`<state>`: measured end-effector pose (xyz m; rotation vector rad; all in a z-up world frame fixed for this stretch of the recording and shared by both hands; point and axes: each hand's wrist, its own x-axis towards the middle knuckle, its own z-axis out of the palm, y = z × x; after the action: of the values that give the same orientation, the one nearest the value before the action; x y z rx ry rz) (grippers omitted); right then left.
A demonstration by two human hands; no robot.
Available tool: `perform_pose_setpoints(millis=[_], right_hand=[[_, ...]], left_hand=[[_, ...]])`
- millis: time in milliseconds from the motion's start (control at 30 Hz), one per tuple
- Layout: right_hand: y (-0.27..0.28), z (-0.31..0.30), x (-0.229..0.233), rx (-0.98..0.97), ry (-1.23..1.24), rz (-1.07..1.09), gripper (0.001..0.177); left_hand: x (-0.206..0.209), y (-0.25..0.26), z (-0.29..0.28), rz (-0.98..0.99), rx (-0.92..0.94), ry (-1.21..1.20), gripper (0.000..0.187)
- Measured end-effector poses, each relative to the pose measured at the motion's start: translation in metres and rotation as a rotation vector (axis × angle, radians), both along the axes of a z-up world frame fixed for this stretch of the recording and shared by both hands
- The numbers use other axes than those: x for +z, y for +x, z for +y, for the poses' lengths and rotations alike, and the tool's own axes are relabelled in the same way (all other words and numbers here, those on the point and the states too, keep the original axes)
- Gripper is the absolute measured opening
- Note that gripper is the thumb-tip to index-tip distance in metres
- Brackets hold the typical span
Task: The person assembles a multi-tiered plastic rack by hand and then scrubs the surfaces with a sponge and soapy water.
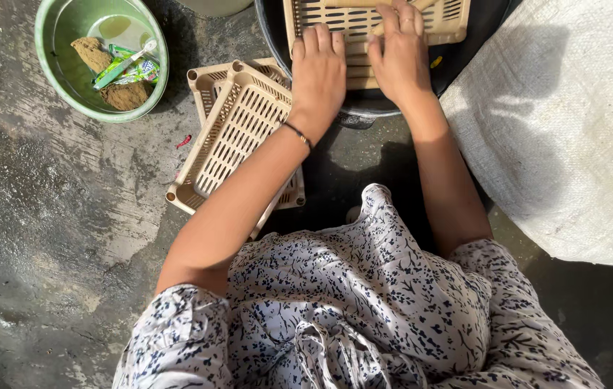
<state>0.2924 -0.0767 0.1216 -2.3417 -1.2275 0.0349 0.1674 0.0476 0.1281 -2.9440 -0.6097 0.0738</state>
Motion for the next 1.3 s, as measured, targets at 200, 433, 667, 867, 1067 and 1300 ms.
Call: perform_pose_setpoints(millis=[200,433,667,867,1067,1300], right_hand=[[0.042,0.055,-0.062,-0.202,-0.719,0.26,0.112],[0.078,0.076,-0.118,-0.181,-0.927,-0.076,0.112],[0.103,0.085,-0.164,-0.22,-0.758,-0.264,0.102],[0.093,0.086,-0.155,-0.225,-0.629,-0.381,0.098],[0.052,0.066,-0.08,-0.022,-0.585,-0.504,0.105],[-0.004,0.012,0.002,0.112,-0.24,0.094,0.062]], left_hand=[[-0.088,0.072,0.029,0.406,0.164,-0.291,0.073],[-0.168,0.101,0.051,0.509,0.109,-0.563,0.067],[-0.163,0.121,0.054,0.455,0.104,-0.268,0.067],[-0.144,0.117,0.05,0.177,0.163,-0.07,0.042],[-0.037,0.054,0.065,-0.002,0.059,-0.352,0.054],[-0.003,-0.008,0.047,-1.138,0.222,-0.621,0.054]])
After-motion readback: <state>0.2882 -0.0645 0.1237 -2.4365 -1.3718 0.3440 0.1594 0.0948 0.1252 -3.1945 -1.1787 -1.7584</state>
